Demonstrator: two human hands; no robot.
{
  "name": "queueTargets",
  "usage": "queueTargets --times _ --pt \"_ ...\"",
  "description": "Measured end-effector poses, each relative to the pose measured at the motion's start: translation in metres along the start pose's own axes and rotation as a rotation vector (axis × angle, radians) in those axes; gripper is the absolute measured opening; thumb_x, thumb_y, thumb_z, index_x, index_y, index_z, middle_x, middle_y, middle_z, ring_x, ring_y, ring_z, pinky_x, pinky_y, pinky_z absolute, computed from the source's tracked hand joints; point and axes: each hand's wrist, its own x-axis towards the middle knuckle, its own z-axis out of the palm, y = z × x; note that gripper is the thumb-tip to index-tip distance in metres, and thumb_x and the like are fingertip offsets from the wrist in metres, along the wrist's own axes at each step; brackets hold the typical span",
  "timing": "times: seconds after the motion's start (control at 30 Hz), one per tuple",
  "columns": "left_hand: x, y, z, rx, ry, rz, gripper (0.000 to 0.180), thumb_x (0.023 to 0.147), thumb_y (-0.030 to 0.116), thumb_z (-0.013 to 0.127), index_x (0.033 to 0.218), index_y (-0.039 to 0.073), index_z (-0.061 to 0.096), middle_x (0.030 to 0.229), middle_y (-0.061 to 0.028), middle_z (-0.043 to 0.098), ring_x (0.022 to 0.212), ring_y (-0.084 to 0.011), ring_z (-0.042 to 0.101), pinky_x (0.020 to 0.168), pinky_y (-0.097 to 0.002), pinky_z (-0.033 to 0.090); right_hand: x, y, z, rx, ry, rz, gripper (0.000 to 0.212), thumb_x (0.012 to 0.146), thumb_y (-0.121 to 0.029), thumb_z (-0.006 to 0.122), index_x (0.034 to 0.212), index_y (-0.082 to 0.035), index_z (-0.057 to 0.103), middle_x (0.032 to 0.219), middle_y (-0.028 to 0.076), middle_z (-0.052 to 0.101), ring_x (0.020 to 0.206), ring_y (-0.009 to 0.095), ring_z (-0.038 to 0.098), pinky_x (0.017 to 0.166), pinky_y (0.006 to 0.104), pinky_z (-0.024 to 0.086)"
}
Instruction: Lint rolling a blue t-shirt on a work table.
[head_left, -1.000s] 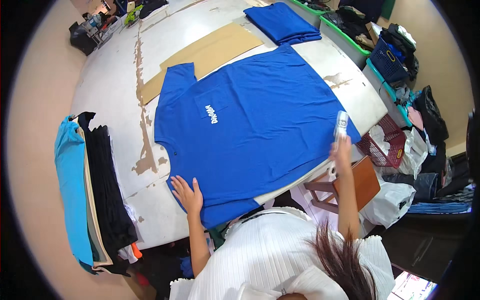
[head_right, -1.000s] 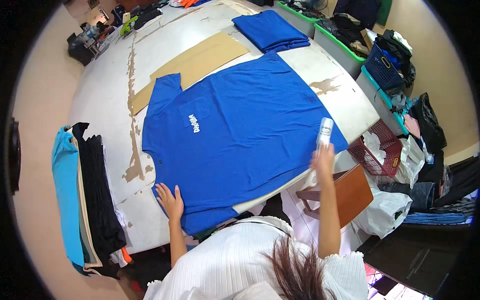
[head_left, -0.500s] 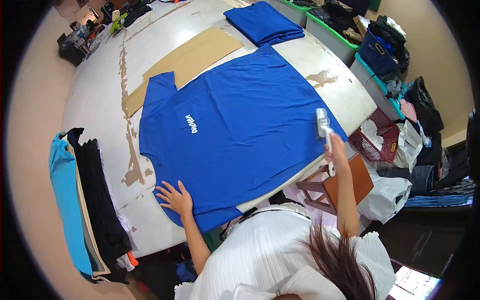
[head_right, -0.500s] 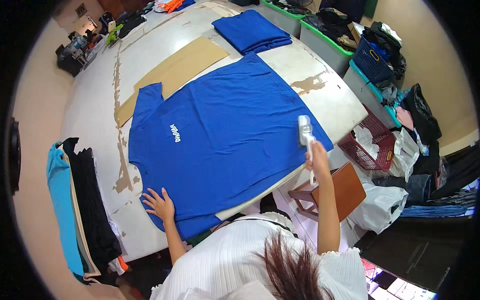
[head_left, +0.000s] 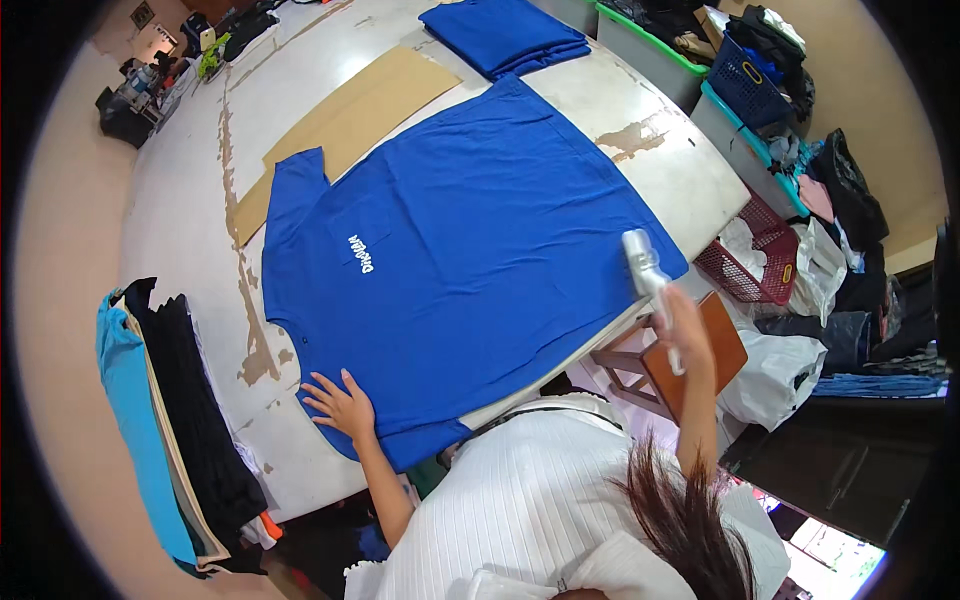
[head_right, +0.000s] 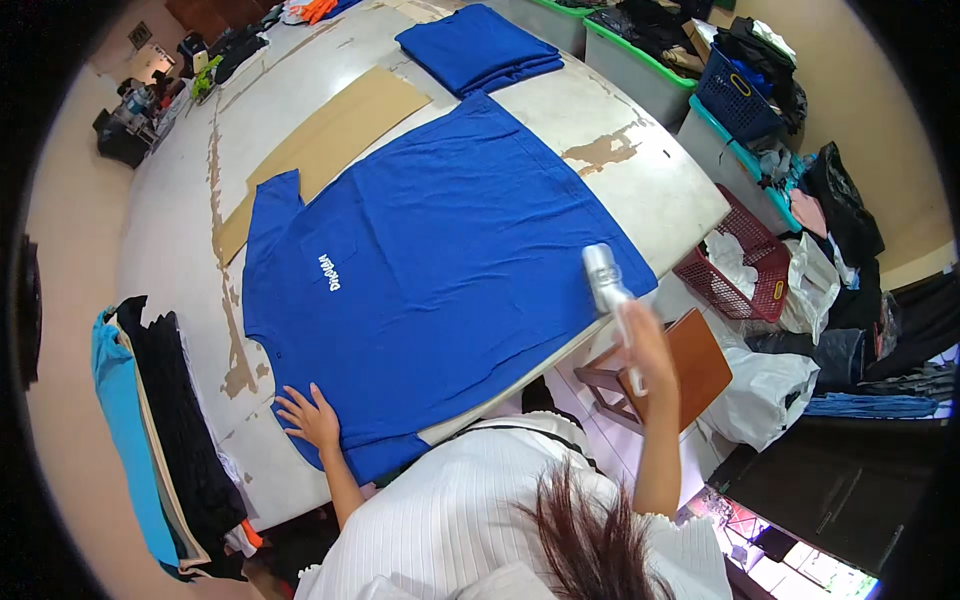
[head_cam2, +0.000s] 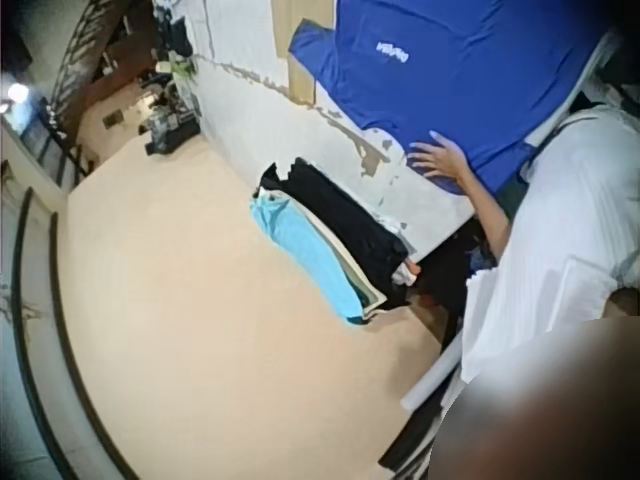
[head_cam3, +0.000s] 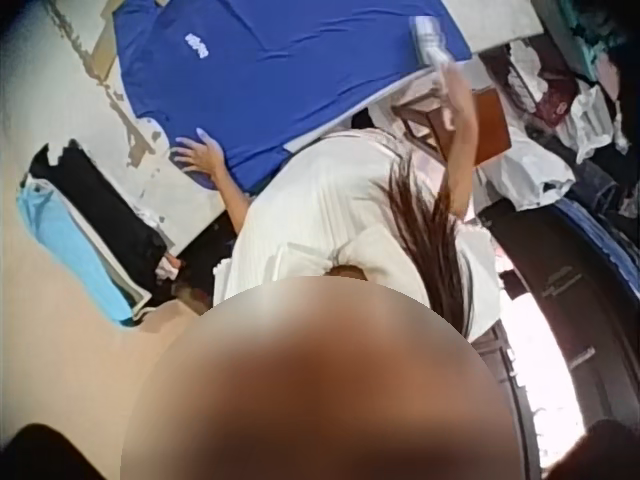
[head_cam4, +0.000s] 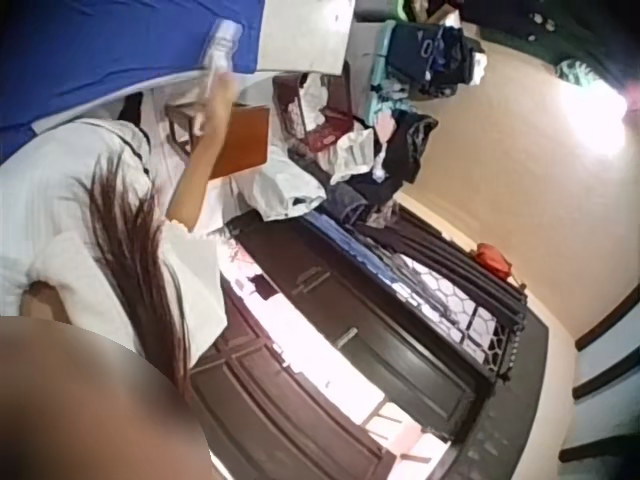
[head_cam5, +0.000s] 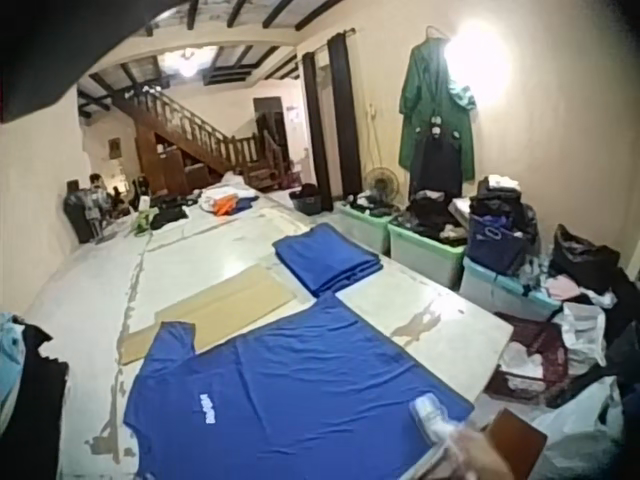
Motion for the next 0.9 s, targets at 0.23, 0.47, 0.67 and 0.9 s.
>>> queueTargets --times 0.23,0.47,0.67,0.9 --pt "0.001 -0.003 0.004 0.008 0.009 0.014 0.065 0.089 0.053 0.026 0.140 0.013 0.014 0.145 -0.0164 0.004 0.133 -0.0371 0.004 0.102 -0.0588 0.005 -0.040 -0.018 0.090 -0.108 -0.364 0.023 0.030 0.091 -0.033 0.044 0.109 -0.008 0.046 0.059 -0.003 0.043 0.044 0.004 0.040 0.036 0.0193 0.033" --pt "0.003 -0.003 0.007 -0.009 0.013 0.036 0.064 0.090 0.051 0.027 0.140 0.013 0.015 0.145 -0.0167 0.004 0.133 -0.0377 0.004 0.101 -0.0594 0.004 -0.044 -0.002 0.134 -0.261 -0.891 0.272 0.038 0.091 -0.036 0.042 0.119 -0.009 0.043 0.059 -0.003 0.042 0.042 0.004 0.035 0.036 0.0195 0.030" --pt "0.005 -0.007 0.009 0.006 0.005 0.037 0.064 0.090 0.052 0.025 0.140 0.014 0.013 0.145 -0.0159 0.004 0.133 -0.0367 0.002 0.101 -0.0594 0.001 -0.026 -0.005 -0.007 0.155 -0.005 0.063 0.031 0.090 -0.038 0.042 0.101 -0.009 0.050 0.055 -0.002 0.044 0.036 0.003 0.034 0.030 0.0164 0.023" --pt "0.008 -0.033 0.002 -0.198 -0.088 0.125 0.052 0.091 0.035 0.033 0.139 0.016 0.022 0.146 -0.0115 0.007 0.134 -0.0340 0.004 0.102 -0.0572 0.003 -0.042 -0.031 0.095 -0.059 -0.353 0.102 0.038 0.091 -0.036 0.043 0.117 -0.008 0.045 0.059 -0.001 0.044 0.040 0.005 0.037 0.033 0.0181 0.028"
